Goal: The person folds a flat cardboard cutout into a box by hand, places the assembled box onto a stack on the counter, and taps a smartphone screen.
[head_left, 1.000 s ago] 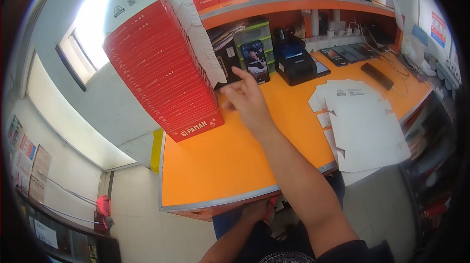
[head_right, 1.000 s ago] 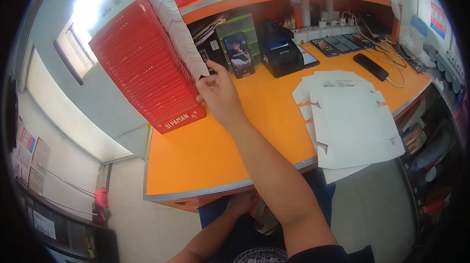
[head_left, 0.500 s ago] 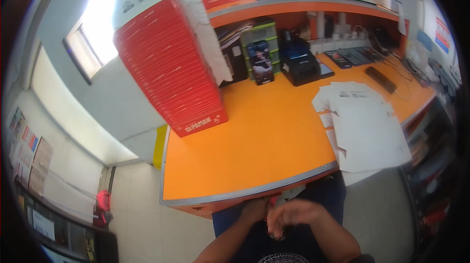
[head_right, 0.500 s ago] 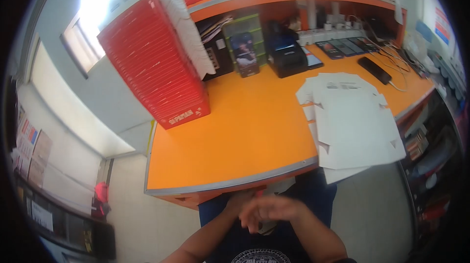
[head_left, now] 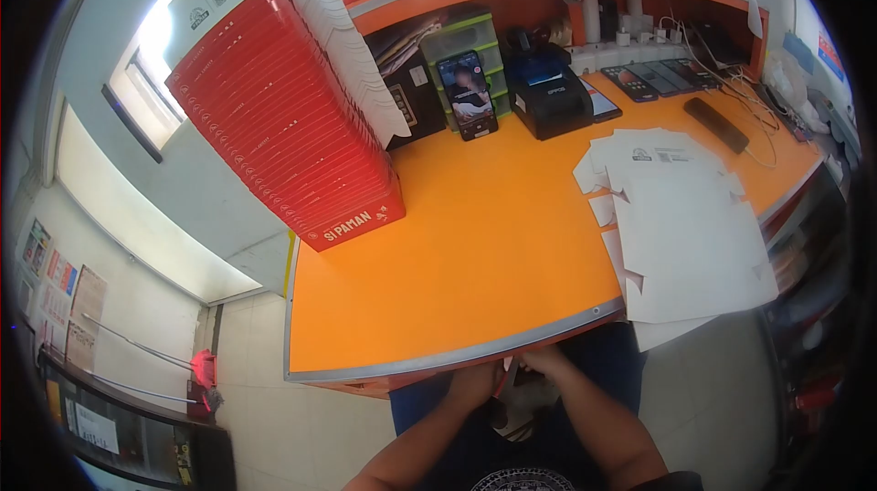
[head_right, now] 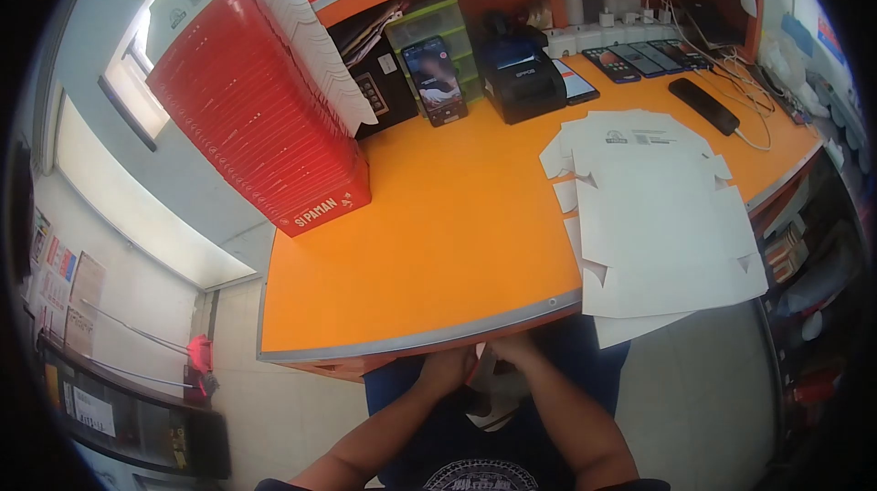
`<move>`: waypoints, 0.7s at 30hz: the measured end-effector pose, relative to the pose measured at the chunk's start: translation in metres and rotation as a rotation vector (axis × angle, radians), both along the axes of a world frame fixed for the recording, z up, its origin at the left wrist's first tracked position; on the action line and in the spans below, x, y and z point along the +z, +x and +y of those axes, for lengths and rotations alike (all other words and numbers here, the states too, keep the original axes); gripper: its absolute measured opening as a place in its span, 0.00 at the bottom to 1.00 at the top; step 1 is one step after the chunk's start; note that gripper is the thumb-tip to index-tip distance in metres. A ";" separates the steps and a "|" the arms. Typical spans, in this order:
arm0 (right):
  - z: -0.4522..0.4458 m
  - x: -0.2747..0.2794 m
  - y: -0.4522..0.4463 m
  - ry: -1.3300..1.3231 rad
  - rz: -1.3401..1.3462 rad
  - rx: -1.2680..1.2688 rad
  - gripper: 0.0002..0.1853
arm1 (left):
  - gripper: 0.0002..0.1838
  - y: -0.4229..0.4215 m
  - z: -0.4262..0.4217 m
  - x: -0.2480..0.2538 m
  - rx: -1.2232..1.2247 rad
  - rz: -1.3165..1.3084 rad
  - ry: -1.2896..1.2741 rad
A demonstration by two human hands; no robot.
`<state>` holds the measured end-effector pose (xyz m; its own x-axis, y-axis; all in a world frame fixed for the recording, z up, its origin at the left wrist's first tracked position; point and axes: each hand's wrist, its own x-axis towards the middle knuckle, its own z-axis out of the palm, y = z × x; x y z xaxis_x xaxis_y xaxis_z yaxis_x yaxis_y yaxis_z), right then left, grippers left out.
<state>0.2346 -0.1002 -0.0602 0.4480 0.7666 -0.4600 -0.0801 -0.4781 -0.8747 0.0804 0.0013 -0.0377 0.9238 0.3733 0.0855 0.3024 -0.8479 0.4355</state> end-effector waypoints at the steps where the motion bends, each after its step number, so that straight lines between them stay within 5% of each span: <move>1: 0.009 -0.010 0.004 0.047 -0.073 0.016 0.17 | 0.13 -0.001 -0.001 0.008 0.006 -0.016 0.021; 6: 0.004 -0.014 0.003 0.287 -0.176 0.006 0.20 | 0.12 -0.006 -0.001 0.013 0.014 -0.066 0.022; 8: 0.007 -0.048 0.002 0.473 -0.442 -0.069 0.19 | 0.12 -0.003 -0.001 0.015 0.027 -0.091 -0.006; 17: 0.009 -0.041 -0.007 0.390 -0.869 -0.085 0.21 | 0.12 -0.007 0.006 0.002 0.115 -0.161 -0.037; 21: 0.005 -0.027 -0.004 0.437 -0.748 -0.157 0.20 | 0.11 -0.006 0.008 0.005 0.089 -0.187 -0.065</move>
<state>0.2303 -0.0948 -0.0871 0.6293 0.7099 0.3162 0.5503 -0.1198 -0.8263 0.0743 0.0092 -0.0331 0.8572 0.4631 0.2253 0.2836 -0.7897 0.5440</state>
